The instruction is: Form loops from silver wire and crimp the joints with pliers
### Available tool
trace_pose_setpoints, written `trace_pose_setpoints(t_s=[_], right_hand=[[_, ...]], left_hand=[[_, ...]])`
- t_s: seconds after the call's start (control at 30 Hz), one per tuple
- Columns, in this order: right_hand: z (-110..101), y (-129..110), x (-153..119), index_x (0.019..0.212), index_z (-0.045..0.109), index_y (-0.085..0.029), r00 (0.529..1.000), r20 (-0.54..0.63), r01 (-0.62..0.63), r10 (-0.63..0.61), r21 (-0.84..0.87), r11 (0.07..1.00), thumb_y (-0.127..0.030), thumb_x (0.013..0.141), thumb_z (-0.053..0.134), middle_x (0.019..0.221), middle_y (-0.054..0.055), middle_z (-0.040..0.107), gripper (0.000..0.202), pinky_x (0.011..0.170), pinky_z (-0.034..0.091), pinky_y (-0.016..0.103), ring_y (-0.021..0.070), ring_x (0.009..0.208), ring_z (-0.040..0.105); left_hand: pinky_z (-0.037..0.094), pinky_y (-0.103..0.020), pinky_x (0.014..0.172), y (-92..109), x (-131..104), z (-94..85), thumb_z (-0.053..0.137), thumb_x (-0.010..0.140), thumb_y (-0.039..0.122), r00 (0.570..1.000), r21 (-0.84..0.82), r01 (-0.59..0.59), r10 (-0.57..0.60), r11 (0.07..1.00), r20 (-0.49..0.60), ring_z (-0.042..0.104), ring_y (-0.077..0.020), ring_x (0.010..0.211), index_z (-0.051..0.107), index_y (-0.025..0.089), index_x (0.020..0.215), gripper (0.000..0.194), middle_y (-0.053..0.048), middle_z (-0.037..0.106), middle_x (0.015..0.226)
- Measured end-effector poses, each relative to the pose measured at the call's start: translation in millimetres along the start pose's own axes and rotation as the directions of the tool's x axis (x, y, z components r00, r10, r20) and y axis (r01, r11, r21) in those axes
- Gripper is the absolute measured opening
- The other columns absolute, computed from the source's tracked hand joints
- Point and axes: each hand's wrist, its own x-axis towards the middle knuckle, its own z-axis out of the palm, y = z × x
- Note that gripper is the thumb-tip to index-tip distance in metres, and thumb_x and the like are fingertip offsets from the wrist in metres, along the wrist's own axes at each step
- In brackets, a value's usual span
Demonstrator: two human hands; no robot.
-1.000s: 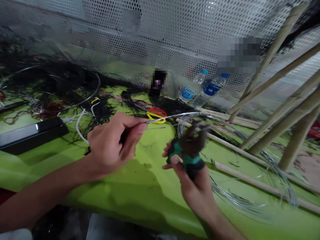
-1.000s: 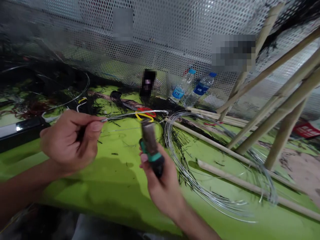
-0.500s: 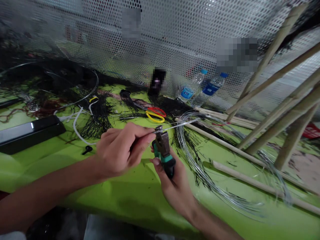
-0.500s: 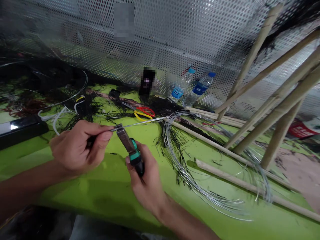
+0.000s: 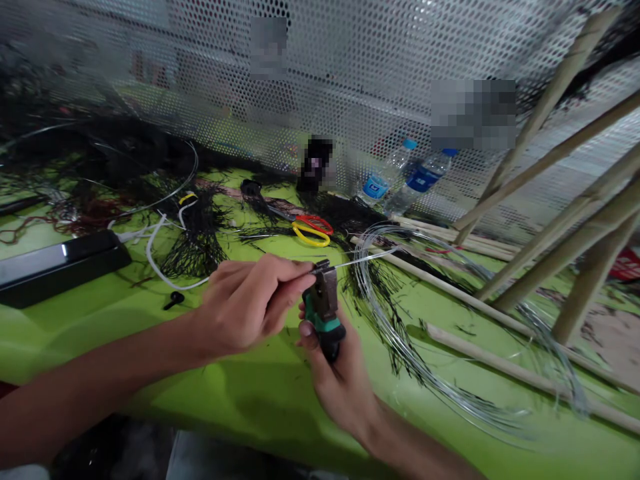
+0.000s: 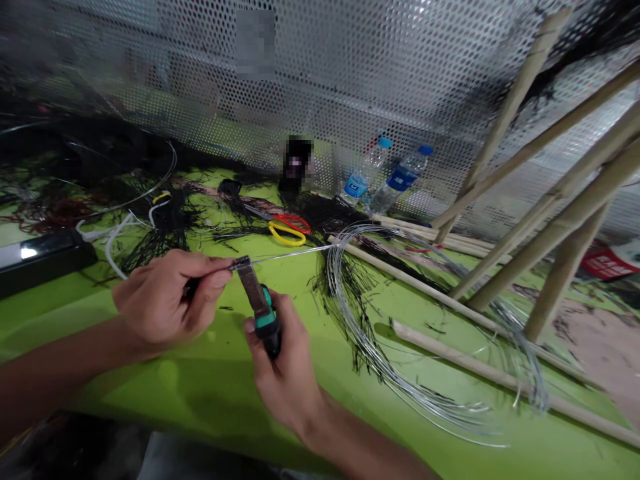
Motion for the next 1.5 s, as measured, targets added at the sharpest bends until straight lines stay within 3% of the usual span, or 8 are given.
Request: trace_pose_setpoints(t_s=[0.53,0.7,0.83,1.0,1.1,1.27,1.4,1.5], right_hand=[[-0.9,-0.5,10.0,0.101,0.054,-0.025,0.997,0.010,0.080,-0.079,-0.150,0.986,-0.036,0.099,0.054,0.088,0.002,0.060,0.011,0.066,0.047,0.031,0.0171,0.072,0.052],[3.7,7.2,9.5,0.103,0.052,-0.025,0.994,0.023,0.105,-0.104,-0.037,0.994,-0.029,0.097,0.053,0.082,0.000,0.056,0.007,0.058,0.044,0.029,0.0153,0.064,0.048],[7.6,13.9,10.4,0.100,0.051,-0.025,0.993,0.007,0.116,-0.116,0.002,0.993,-0.030,0.097,0.054,0.077,-0.001,0.052,0.007,0.057,0.044,0.028,0.0141,0.061,0.045],[10.1,11.8,18.3,0.096,0.049,-0.025,0.996,0.024,0.087,-0.087,0.026,0.996,-0.027,0.091,0.060,0.074,-0.003,0.048,0.012,0.051,0.038,0.026,0.0124,0.058,0.041],[6.6,0.8,21.7,0.093,0.049,-0.025,0.998,0.055,0.021,-0.022,0.032,0.999,-0.030,0.093,0.060,0.072,-0.004,0.045,0.012,0.051,0.036,0.026,0.0124,0.058,0.038],[-12.8,-15.4,23.1,0.096,0.057,-0.023,0.991,0.098,-0.086,0.095,-0.098,0.992,-0.044,0.101,0.051,0.066,-0.005,0.045,0.022,0.048,0.031,0.025,0.0120,0.055,0.037],[-32.3,-18.1,24.0,0.090,0.060,-0.021,0.990,0.056,-0.113,0.131,-0.259,0.959,-0.049,0.100,0.052,0.062,-0.004,0.049,0.031,0.046,0.029,0.025,0.0113,0.053,0.037],[-43.7,-22.9,23.8,0.090,0.062,-0.020,0.972,0.094,-0.186,0.215,-0.245,0.952,-0.053,0.100,0.053,0.062,-0.003,0.051,0.036,0.045,0.033,0.025,0.0116,0.051,0.042]], left_hand=[[0.060,-0.016,0.070,-10.2,5.1,6.2,0.064,0.092,0.007,0.977,0.078,-0.195,0.201,0.978,-0.070,0.073,-0.0107,0.064,0.064,0.016,0.094,0.009,-0.001,0.076,0.078],[0.061,-0.020,0.064,-7.7,3.1,6.0,0.064,0.094,0.015,0.975,0.156,-0.191,0.205,0.969,-0.082,0.071,-0.0123,0.060,0.068,0.019,0.093,0.006,-0.001,0.076,0.076],[0.061,-0.020,0.066,-5.7,5.3,3.1,0.065,0.095,0.018,0.973,0.128,-0.213,0.222,0.969,-0.059,0.072,-0.0126,0.061,0.069,0.019,0.085,0.011,0.000,0.075,0.073],[0.061,-0.019,0.073,-22.2,0.5,8.8,0.068,0.092,0.011,0.971,0.057,-0.231,0.233,0.971,-0.044,0.075,-0.0120,0.070,0.068,0.016,0.098,0.008,-0.001,0.079,0.085],[0.057,-0.019,0.068,-30.1,-3.2,13.3,0.070,0.091,0.012,0.991,0.020,-0.125,0.126,0.992,-0.036,0.074,-0.0115,0.070,0.069,0.018,0.104,0.015,0.000,0.078,0.087],[0.041,-0.022,0.054,-25.7,7.0,13.8,0.067,0.094,0.022,0.995,0.007,0.101,-0.101,0.995,-0.010,0.057,-0.0083,0.050,0.072,0.021,0.098,0.007,0.005,0.065,0.062],[0.031,-0.022,0.047,-20.5,21.4,8.3,0.063,0.095,0.025,0.947,-0.102,0.287,-0.266,0.952,0.178,0.042,-0.0058,0.042,0.071,0.019,0.095,0.011,0.008,0.052,0.051],[0.026,-0.023,0.043,-20.0,27.4,2.9,0.060,0.098,0.029,0.897,-0.166,0.408,-0.360,0.898,0.255,0.037,-0.0062,0.042,0.072,0.018,0.097,0.016,0.008,0.049,0.052]])
